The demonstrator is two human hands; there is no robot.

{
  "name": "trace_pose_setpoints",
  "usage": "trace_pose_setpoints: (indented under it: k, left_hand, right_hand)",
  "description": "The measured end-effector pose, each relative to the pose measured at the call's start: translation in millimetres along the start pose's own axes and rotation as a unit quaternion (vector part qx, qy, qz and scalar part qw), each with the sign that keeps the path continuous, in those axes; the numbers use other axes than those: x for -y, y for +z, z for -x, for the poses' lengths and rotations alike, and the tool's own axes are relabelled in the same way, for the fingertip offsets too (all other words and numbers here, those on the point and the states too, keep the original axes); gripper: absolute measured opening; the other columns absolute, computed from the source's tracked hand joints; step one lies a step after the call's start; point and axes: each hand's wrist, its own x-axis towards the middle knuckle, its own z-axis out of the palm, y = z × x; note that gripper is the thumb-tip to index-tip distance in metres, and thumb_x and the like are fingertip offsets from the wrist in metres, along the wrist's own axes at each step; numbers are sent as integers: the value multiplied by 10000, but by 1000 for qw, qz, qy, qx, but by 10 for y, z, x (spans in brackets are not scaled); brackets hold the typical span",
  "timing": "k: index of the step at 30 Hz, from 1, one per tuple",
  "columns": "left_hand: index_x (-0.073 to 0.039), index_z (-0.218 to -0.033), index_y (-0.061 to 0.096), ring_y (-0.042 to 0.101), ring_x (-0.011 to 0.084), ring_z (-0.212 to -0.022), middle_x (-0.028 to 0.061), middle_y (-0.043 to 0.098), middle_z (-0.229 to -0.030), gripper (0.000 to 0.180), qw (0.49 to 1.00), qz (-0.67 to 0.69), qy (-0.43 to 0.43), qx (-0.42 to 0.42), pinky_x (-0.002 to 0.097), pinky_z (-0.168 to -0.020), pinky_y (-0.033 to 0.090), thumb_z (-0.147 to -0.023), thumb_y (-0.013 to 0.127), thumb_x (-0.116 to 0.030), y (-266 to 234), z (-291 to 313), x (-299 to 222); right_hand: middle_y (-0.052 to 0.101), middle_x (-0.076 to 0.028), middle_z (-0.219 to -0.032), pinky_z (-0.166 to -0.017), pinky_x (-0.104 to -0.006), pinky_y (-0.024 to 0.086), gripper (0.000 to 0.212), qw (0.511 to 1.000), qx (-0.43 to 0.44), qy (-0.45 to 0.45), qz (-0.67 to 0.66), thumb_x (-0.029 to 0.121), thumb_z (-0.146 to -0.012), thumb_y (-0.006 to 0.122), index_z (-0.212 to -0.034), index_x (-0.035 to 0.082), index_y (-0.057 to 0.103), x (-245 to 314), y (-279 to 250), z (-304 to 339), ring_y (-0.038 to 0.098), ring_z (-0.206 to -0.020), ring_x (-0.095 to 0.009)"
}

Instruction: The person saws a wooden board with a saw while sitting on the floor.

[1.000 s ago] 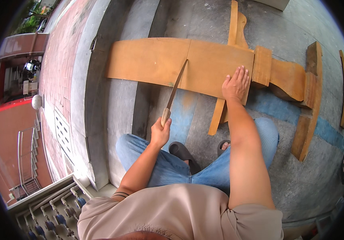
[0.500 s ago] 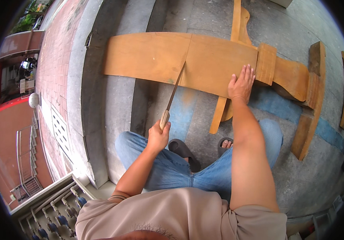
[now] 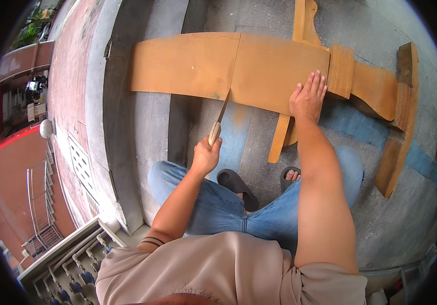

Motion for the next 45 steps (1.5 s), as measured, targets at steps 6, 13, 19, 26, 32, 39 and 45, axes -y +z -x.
trace_pose_setpoints:
  k: [6, 13, 19, 26, 32, 39, 45]
  left_hand:
    - [47, -986, 686, 724, 466, -857, 291, 701, -828, 406, 1000, 15, -8, -11, 508, -778, 538, -1021, 669, -358, 110, -360, -15]
    - [42, -991, 687, 737, 367, -795, 258, 699, -786, 376, 998, 34, 17, -40, 492, -762, 539, -1020, 672, -332, 59, 451, 281]
    - [41, -985, 677, 724, 371, -775, 259, 687, -772, 377, 999, 22, 0, -33, 493, -755, 539, -1017, 680, -335, 240, -316, 135]
    - [47, -1051, 702, 739, 345, -807, 251, 705, -816, 357, 1000, 6, -26, 2, 475, -778, 549, -1021, 675, -308, 45, 97, 163]
    - [38, -1116, 716, 741, 345, -816, 252, 718, -840, 356, 999, 21, -38, -12, 467, -787, 554, -1022, 679, -304, 167, 151, 280]
    - [35, -1044, 711, 735, 425, -824, 281, 710, -823, 331, 999, 22, -19, -30, 493, -759, 551, -1010, 693, -295, 257, -463, 61]
    - [36, -1136, 710, 754, 330, -826, 264, 730, -858, 337, 998, 47, 21, -24, 464, -785, 558, -1023, 683, -281, 33, 471, 290]
  right_hand:
    - [222, -152, -1757, -1331, -499, 140, 662, 1000, 3, 4, -7, 322, -1071, 434, -1631, -17, 332, 67, 130, 31, 203, -1621, -344]
    - [228, -143, -1757, -1339, -462, 120, 643, 1000, 3, 18, 18, 315, -1083, 402, -1638, -2, 330, -9, 75, -8, 175, -1632, -312]
    - [225, -145, -1758, -1339, -455, 126, 640, 1000, 1, 0, -7, 321, -1089, 389, -1640, 3, 328, 55, 160, 14, 172, -1633, -314]
    - [221, -148, -1760, -1338, -467, 127, 641, 1000, 9, 13, -8, 312, -1083, 404, -1639, 0, 328, -25, 95, 76, 171, -1633, -319]
    - [228, -153, -1757, -1336, -471, 126, 643, 1000, 12, 14, -5, 311, -1079, 408, -1634, -4, 337, -20, 98, 82, 179, -1630, -327]
    - [231, -156, -1757, -1337, -473, 119, 646, 999, 10, 3, -36, 314, -1078, 413, -1636, -1, 335, 94, 185, 74, 178, -1631, -327]
    - [226, -147, -1759, -1338, -464, 125, 637, 1000, -4, 18, -14, 304, -1081, 412, -1639, 7, 334, -89, 102, 24, 176, -1632, -318]
